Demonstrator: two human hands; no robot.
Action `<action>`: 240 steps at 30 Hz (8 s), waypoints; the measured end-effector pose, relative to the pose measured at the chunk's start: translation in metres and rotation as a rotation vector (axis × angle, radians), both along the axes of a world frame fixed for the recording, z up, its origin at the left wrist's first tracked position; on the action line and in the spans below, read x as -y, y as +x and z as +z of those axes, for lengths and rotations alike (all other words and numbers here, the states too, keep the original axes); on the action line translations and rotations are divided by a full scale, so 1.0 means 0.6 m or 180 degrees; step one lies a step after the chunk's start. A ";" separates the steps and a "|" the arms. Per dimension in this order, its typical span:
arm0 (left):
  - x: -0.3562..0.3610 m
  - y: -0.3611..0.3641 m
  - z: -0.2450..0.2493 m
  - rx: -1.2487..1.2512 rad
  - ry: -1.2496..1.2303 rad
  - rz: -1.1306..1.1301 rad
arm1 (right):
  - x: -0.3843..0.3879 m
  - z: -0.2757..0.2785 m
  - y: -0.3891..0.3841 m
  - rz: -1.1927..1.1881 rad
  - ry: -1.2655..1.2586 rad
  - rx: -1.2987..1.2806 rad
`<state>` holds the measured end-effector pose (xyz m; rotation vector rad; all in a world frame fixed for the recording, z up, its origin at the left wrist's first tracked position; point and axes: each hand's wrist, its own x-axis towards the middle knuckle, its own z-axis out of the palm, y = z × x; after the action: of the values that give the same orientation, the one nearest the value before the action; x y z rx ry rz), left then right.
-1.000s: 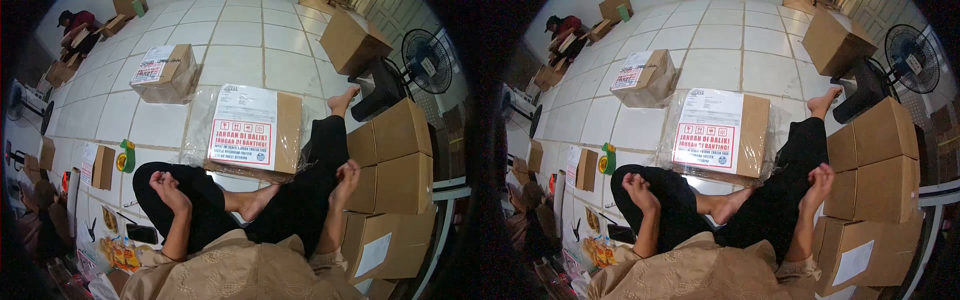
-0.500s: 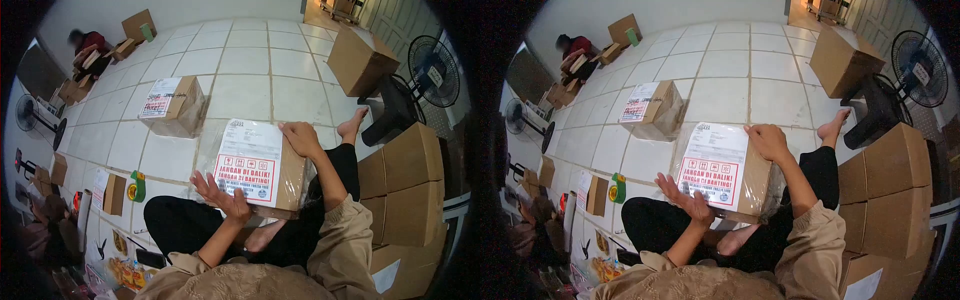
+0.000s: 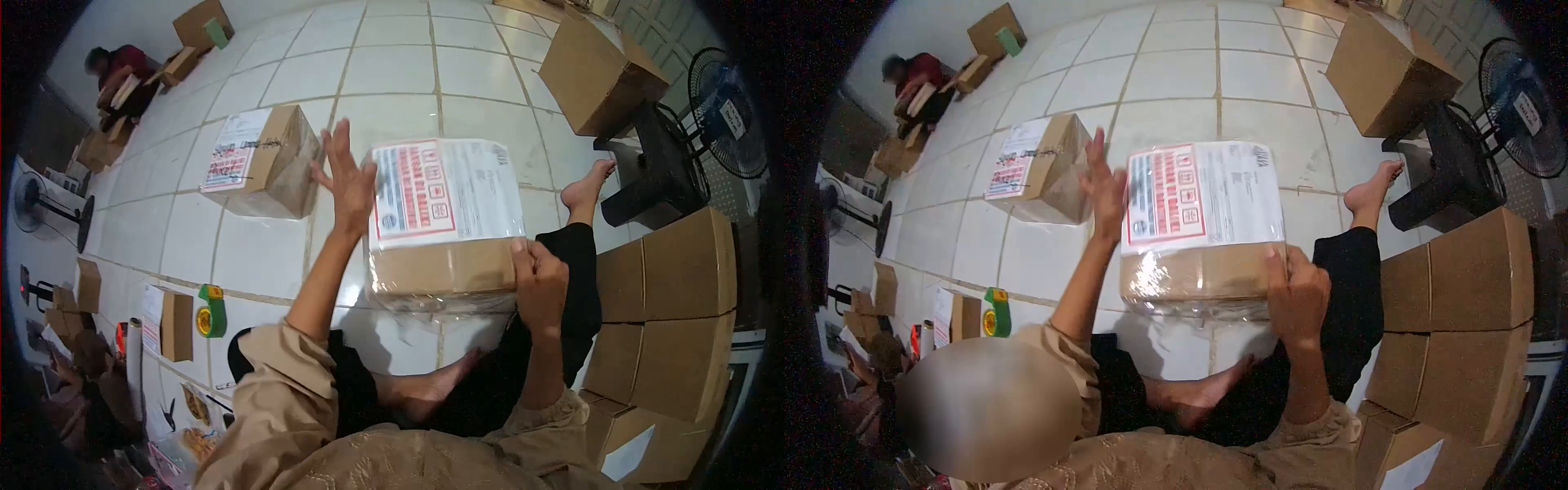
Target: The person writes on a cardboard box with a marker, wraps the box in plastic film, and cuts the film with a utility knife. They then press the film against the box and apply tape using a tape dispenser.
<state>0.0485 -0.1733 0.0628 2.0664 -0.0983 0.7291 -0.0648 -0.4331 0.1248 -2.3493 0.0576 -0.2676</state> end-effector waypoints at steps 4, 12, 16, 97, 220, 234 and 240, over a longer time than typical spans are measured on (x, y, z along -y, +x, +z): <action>0.008 0.083 -0.008 -0.0437 0.0153 0.0032 | -0.014 0.000 -0.025 -0.0092 0.0666 -0.0300; -0.099 -0.110 -0.089 -0.0705 0.0279 -0.0034 | 0.001 -0.116 -0.118 0.0911 0.1530 0.0130; -0.052 -0.289 -0.103 -0.2137 -0.0687 -0.0261 | -0.018 -0.205 -0.157 0.0415 0.0357 0.0198; -0.093 -0.345 -0.101 -0.2388 0.0504 0.0809 | 0.005 -0.261 -0.177 0.1765 -0.2039 -0.0854; -0.030 -0.360 -0.119 -0.0175 0.0143 0.0792 | -0.128 -0.151 -0.029 0.2514 -0.3200 0.2122; 0.010 -0.336 -0.090 -0.0048 0.1465 0.0881 | -0.118 -0.187 -0.058 0.3092 -0.3203 0.1435; -0.012 -0.294 -0.145 0.0409 0.1474 0.1090 | -0.131 -0.144 -0.079 0.3431 -0.2149 0.1668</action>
<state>-0.1282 -0.1662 -0.0242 2.5087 0.0194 1.1334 -0.1121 -0.3546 0.0383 -2.4593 -1.7038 -0.3682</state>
